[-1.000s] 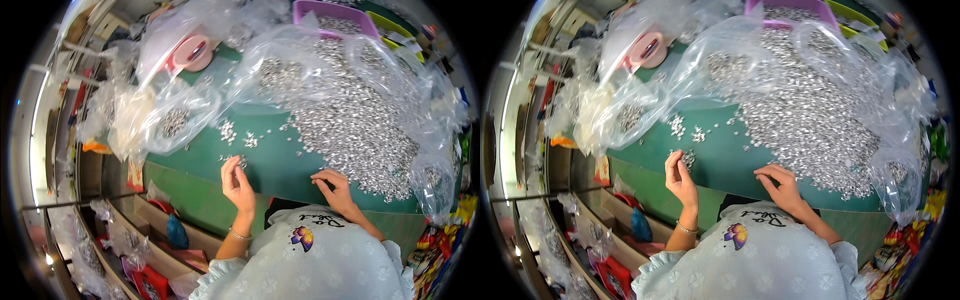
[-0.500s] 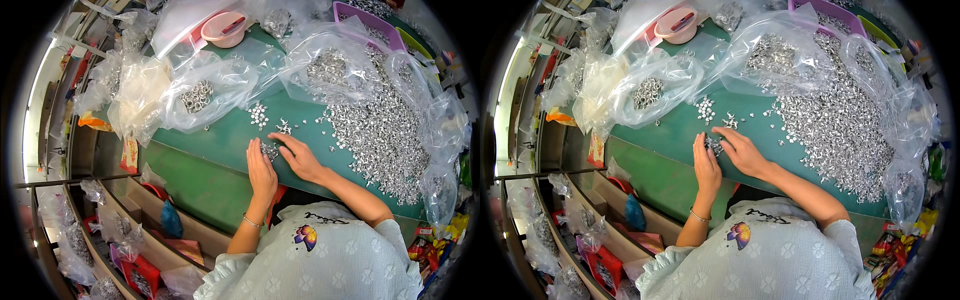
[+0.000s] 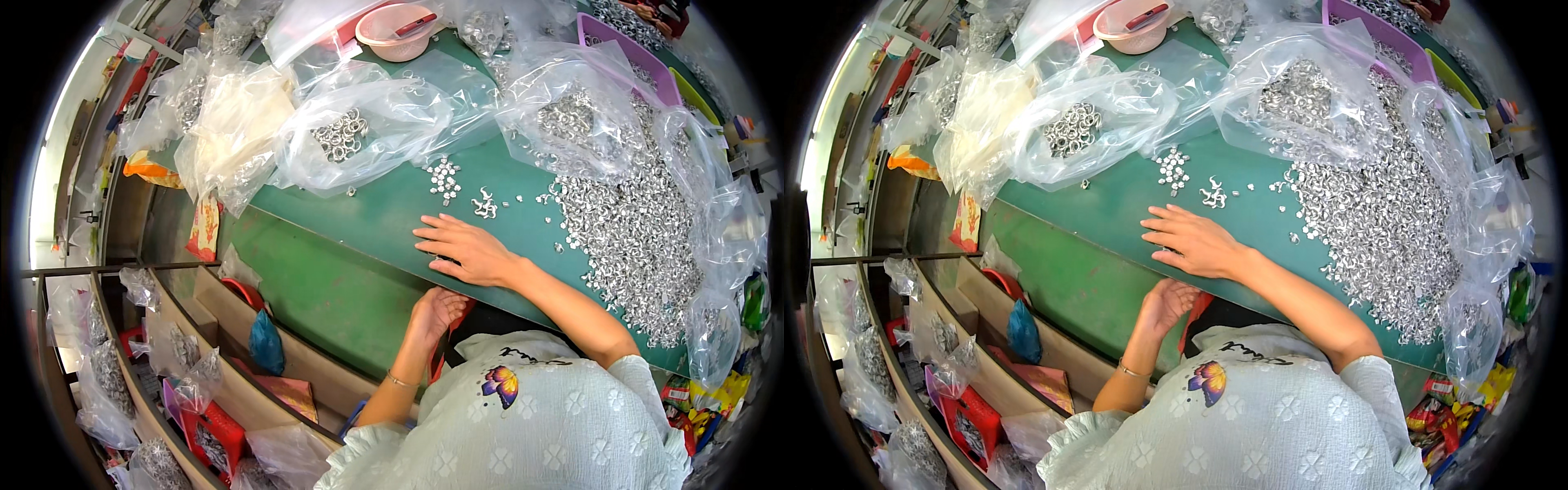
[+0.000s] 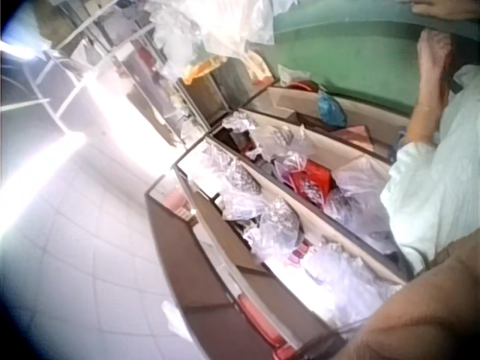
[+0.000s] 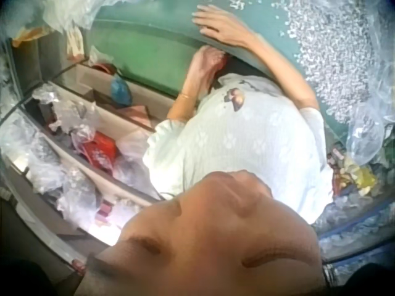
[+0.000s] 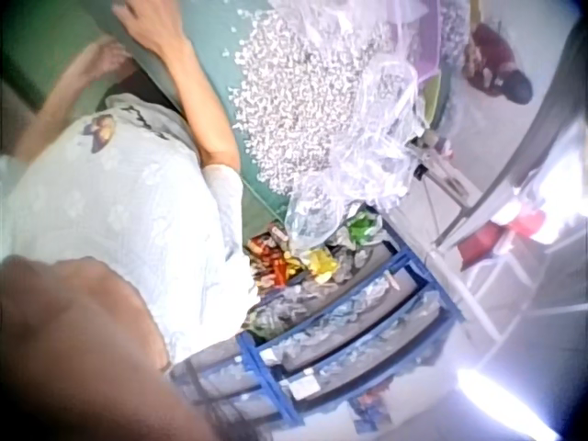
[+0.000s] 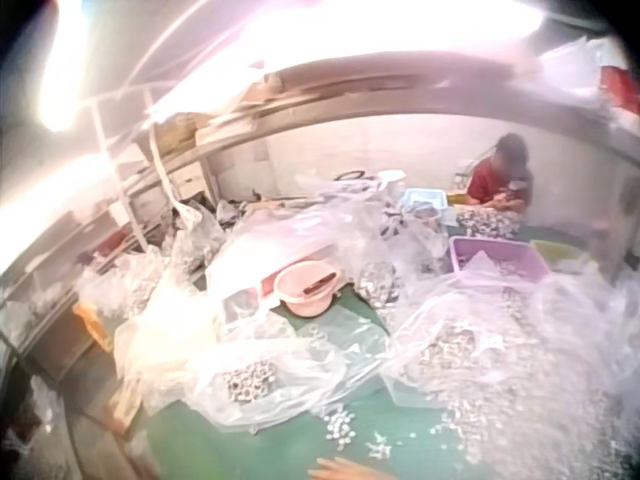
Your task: The person is sorting small metal components by hand on a green workbench, picking them up from a pile and placing them into smaller groups.
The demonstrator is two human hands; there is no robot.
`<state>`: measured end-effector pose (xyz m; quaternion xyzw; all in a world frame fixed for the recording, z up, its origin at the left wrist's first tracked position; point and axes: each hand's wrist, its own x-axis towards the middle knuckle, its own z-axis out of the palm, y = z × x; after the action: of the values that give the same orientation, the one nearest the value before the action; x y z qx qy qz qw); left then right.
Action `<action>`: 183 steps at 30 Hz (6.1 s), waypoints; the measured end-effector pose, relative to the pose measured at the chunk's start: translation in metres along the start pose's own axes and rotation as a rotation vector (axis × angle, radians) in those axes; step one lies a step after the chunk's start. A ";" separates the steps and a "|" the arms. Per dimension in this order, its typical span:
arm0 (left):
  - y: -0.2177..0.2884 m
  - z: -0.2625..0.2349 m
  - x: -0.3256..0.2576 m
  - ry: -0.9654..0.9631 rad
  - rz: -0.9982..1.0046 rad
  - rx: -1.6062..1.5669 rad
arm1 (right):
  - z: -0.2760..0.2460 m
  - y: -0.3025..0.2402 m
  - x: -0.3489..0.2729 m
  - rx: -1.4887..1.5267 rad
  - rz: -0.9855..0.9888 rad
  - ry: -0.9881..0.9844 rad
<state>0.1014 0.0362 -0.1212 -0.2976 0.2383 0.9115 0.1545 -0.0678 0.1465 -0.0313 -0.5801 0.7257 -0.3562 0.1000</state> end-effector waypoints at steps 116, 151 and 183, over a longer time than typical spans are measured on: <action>0.012 0.134 0.012 -0.405 -0.190 -0.348 | -0.033 -0.073 -0.176 0.354 0.505 0.810; -0.243 0.456 0.047 -0.810 -0.397 0.646 | -0.044 -0.099 -0.322 0.031 0.748 1.351; -0.086 0.250 0.078 -0.808 1.399 2.039 | -0.080 -0.053 -0.311 -0.606 0.759 0.668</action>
<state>-0.0398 0.2506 -0.0216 0.4336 0.8601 0.2323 -0.1349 0.0235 0.4589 -0.0233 -0.1387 0.9441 -0.2359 -0.1837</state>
